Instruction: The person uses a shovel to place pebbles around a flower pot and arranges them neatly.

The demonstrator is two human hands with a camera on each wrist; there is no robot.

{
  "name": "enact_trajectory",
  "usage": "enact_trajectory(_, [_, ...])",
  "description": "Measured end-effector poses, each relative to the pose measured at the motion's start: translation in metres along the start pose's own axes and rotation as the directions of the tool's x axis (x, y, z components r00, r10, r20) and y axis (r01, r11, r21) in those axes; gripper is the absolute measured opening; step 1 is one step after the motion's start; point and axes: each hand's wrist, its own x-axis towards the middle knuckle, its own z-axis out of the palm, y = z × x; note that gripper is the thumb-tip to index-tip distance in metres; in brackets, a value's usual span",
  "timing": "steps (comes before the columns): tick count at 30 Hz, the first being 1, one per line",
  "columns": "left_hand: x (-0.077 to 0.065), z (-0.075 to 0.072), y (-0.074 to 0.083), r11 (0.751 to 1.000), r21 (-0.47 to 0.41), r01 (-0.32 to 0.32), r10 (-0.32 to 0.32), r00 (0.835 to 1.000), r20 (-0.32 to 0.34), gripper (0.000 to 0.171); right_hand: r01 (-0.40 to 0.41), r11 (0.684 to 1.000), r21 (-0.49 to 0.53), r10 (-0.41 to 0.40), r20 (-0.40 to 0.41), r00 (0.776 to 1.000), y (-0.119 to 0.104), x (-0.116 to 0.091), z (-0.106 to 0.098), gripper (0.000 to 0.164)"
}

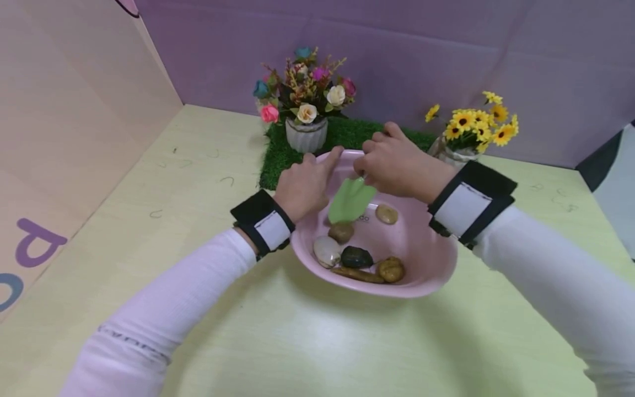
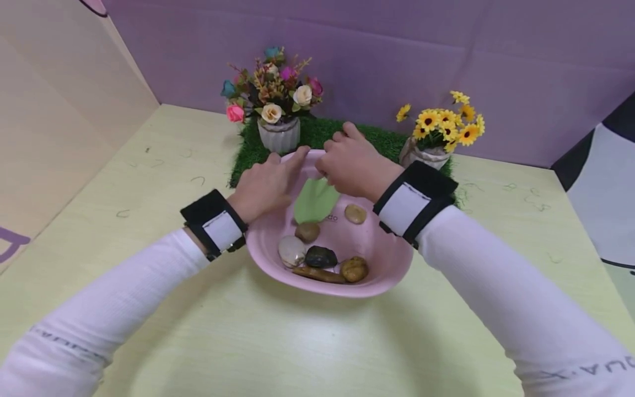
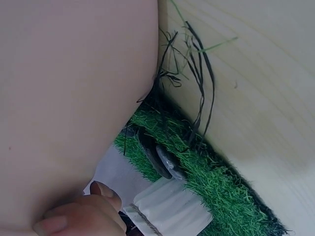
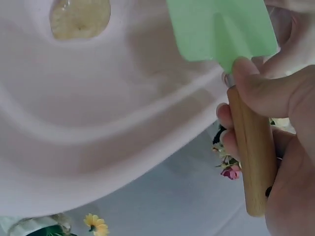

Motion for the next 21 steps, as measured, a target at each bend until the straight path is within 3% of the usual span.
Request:
enact_trajectory(7, [0.0007, 0.0005, -0.0006, 1.000, -0.015, 0.008, -0.008, 1.000, 0.013, 0.086, -0.041, 0.991, 0.124, 0.016, 0.195, 0.981, 0.0011, -0.0007, 0.0010, 0.027])
enact_trajectory(14, [0.0034, 0.0004, 0.0005, 0.999, -0.027, 0.019, -0.018, 0.999, 0.027, 0.088, -0.063, 0.979, 0.192, 0.004, 0.292, 0.956, 0.0049, -0.0040, 0.0024, 0.027])
enact_trajectory(16, [0.0033, 0.0001, 0.0007, 0.999, -0.034, 0.019, -0.018, 0.999, 0.029, 0.088, -0.078, 0.974, 0.211, 0.000, 0.346, 0.938, 0.0047, -0.0045, 0.0028, 0.026])
enact_trajectory(21, [0.0031, 0.0000, 0.0007, 0.999, -0.044, 0.022, -0.020, 0.999, 0.031, 0.087, -0.101, 0.957, 0.271, -0.048, 0.493, 0.869, 0.0016, -0.0058, 0.0065, 0.025])
